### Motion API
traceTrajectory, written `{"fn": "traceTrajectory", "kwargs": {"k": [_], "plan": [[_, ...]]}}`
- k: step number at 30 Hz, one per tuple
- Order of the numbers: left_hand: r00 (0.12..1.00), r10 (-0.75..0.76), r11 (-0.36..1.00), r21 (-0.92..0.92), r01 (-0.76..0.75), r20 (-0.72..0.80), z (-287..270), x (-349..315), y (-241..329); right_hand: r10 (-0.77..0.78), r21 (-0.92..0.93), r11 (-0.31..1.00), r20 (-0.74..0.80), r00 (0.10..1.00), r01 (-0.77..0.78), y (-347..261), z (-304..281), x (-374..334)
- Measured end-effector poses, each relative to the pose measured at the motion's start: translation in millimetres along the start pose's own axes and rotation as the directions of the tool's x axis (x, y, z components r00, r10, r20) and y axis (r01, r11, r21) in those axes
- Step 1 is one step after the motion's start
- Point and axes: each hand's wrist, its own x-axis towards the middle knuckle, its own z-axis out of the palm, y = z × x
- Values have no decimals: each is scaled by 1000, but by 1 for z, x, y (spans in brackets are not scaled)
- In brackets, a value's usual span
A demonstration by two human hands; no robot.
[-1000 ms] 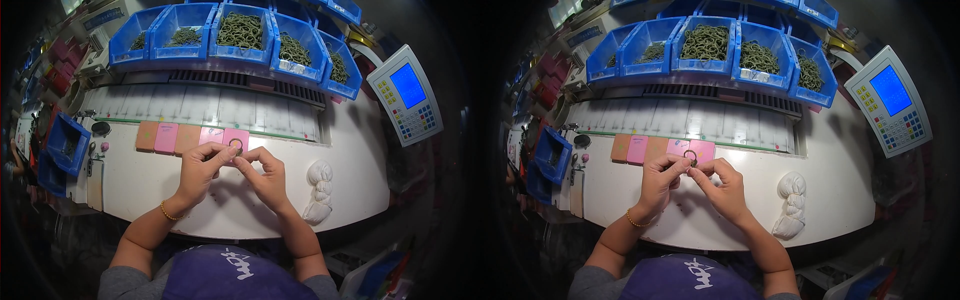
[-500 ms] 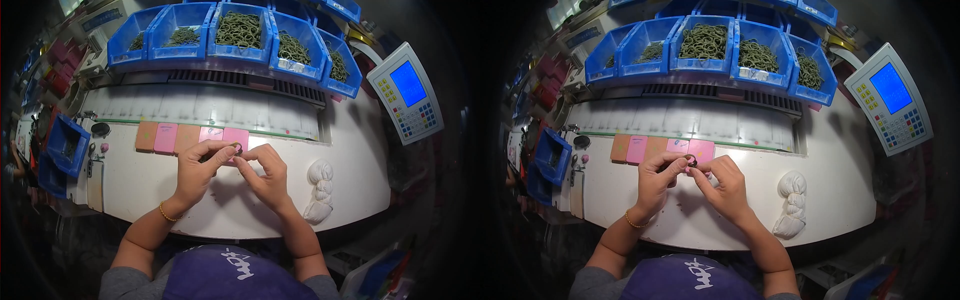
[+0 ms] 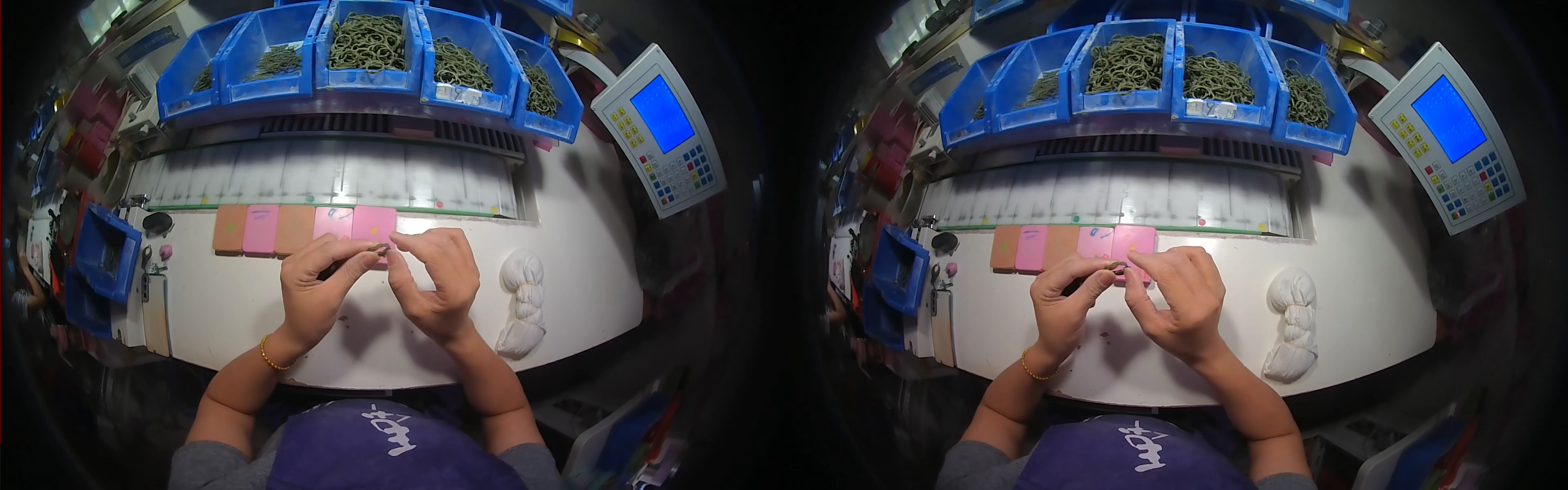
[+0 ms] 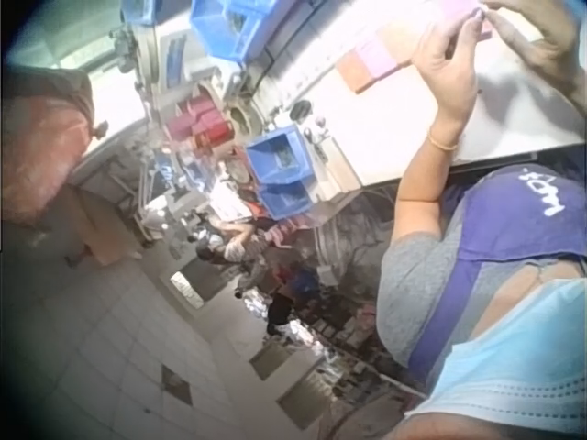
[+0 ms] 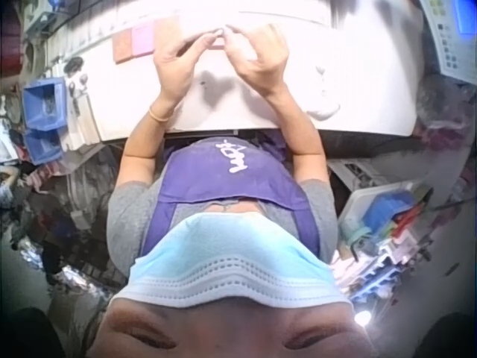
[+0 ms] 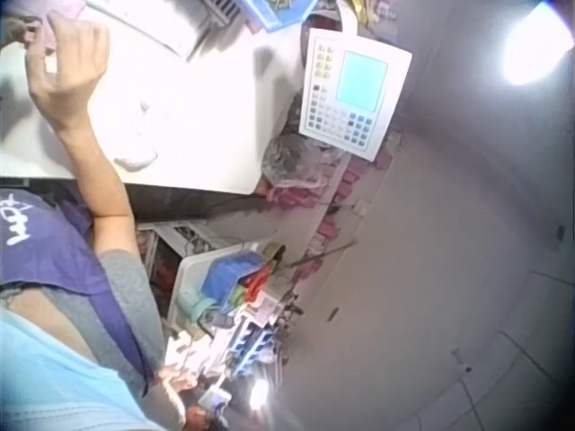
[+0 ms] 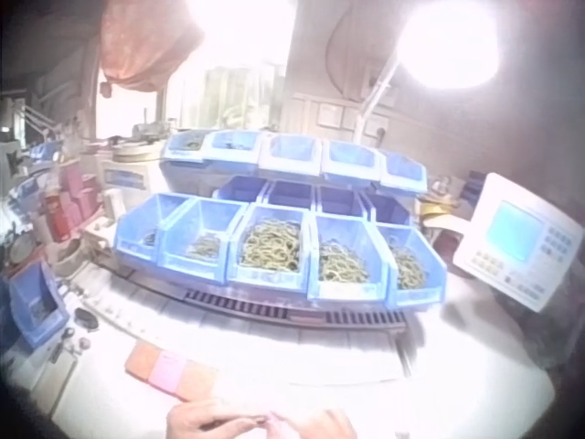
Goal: Assembling green wicks into metal rings and placing them into molds.
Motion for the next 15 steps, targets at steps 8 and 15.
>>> {"fn": "traceTrajectory", "kwargs": {"k": [8,15], "plan": [[985,172,978,117,-171,-1,3,1,-3,-31,-20,999,-16,999,30,-1,-1,0],[979,205,969,139,-203,0,3,0,-4,-48,-29,998,-19,999,47,-1,-1,0]]}}
